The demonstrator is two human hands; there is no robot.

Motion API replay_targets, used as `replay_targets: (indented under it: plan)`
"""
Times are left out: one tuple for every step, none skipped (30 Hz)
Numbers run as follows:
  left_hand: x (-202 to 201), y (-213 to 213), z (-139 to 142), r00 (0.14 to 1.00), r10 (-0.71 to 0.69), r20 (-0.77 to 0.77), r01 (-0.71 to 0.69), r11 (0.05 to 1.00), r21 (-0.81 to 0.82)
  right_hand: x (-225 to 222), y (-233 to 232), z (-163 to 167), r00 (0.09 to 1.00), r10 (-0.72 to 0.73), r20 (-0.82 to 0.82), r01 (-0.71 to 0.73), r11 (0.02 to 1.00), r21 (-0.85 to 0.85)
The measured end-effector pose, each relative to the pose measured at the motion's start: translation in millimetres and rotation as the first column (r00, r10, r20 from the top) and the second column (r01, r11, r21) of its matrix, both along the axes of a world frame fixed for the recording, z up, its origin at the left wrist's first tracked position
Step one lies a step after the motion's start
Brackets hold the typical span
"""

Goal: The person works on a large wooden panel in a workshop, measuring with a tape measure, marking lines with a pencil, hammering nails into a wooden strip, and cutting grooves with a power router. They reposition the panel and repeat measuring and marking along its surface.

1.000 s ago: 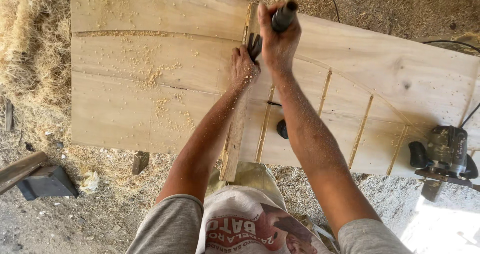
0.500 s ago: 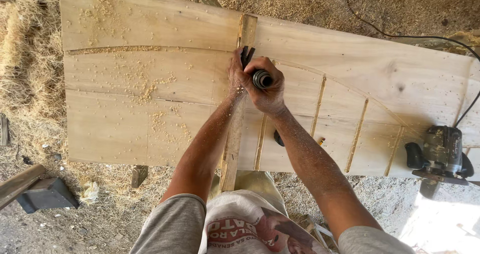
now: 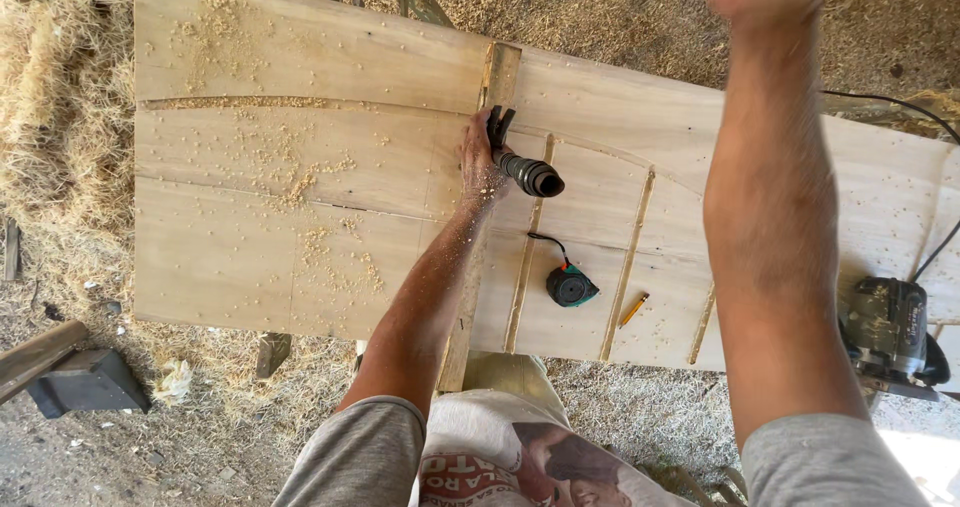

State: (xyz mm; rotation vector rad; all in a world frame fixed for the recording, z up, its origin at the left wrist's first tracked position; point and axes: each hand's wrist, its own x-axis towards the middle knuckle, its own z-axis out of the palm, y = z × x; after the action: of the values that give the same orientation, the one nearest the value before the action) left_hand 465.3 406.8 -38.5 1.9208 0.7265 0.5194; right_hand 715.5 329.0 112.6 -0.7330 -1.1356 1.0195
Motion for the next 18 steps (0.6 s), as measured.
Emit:
replay_targets:
  plan:
    - [0.1,-0.5,0.0,1.000,0.000,-0.012,0.000,1.000,-0.019,-17.3,3.0,-16.2,1.000,0.009,0.001,-0.009,1.000,-0.019]
    - [0.9,-0.6,-0.5,1.000,0.001,-0.005,-0.001,1.000,0.003,-26.7,6.7,-28.4,0.999,0.040,-0.004,-0.040,0.998,-0.052]
    - [2.1,-0.3,-1.3,1.000,0.003,0.002,-0.003,1.000,0.024,-32.9,11.9,-38.8,0.996,0.083,-0.019,-0.085,0.992,-0.095]
    - [3.1,-0.4,-2.4,1.000,0.004,0.007,-0.004,0.999,0.044,-47.7,16.5,-50.8,0.989,0.140,-0.046,-0.145,0.980,-0.138]
    - [5.0,0.8,-3.3,0.983,-0.012,0.181,0.036,0.991,-0.131,-92.1,19.6,-73.6,0.972,0.217,-0.089,-0.231,0.955,-0.186]
    - [7.2,0.9,-3.6,0.936,0.006,0.352,0.104,0.950,-0.293,-130.6,21.8,-82.2,0.949,0.286,-0.134,-0.311,0.921,-0.234]
    - [8.4,2.6,-3.0,0.868,0.047,0.494,0.197,0.881,-0.431,-131.2,26.6,-78.7,0.939,0.294,-0.180,-0.330,0.917,-0.225]
    - [8.5,2.0,-0.7,0.935,-0.025,0.354,0.078,0.988,-0.134,-131.3,29.4,-70.2,0.930,0.303,-0.211,-0.344,0.917,-0.202]
    - [8.3,2.5,2.4,0.961,-0.021,0.276,0.037,0.998,-0.052,-123.7,33.9,-55.6,0.922,0.308,-0.234,-0.348,0.925,-0.155]
    - [7.7,1.1,0.3,0.982,-0.008,0.190,0.005,1.000,0.015,-100.5,36.5,-33.3,0.922,0.320,-0.219,-0.363,0.911,-0.194]
    - [7.0,0.6,2.7,0.994,0.007,0.112,-0.011,0.999,0.039,-80.1,40.4,-14.1,0.927,0.324,-0.190,-0.358,0.916,-0.184]
    - [6.0,-0.8,5.2,0.997,0.017,0.071,-0.021,0.998,0.054,-50.9,40.2,6.9,0.941,0.305,-0.146,-0.327,0.932,-0.157]
    - [4.3,-1.3,7.0,0.999,0.022,0.044,-0.026,0.997,0.074,-29.6,40.7,18.0,0.963,0.252,-0.090,-0.262,0.956,-0.128]
    - [3.3,-1.7,8.6,0.998,0.026,0.052,-0.030,0.995,0.091,-14.6,41.0,26.4,0.979,0.201,-0.040,-0.204,0.974,-0.098]
    - [1.9,-1.2,8.9,0.997,0.019,0.081,-0.027,0.995,0.100,-24.8,40.6,14.4,0.984,0.173,-0.029,-0.175,0.981,-0.085]
    - [0.6,-0.7,7.6,0.994,0.015,0.112,-0.028,0.993,0.115,-38.0,39.1,1.7,0.988,0.155,-0.028,-0.157,0.982,-0.103]
    - [-0.6,-0.1,4.8,0.995,0.012,0.096,-0.024,0.992,0.125,-62.2,36.9,-19.2,0.988,0.152,-0.036,-0.155,0.980,-0.126]
    - [-0.3,1.8,0.7,0.996,0.010,0.090,-0.022,0.991,0.133,-76.3,35.6,-37.5,0.986,0.157,-0.050,-0.163,0.973,-0.161]
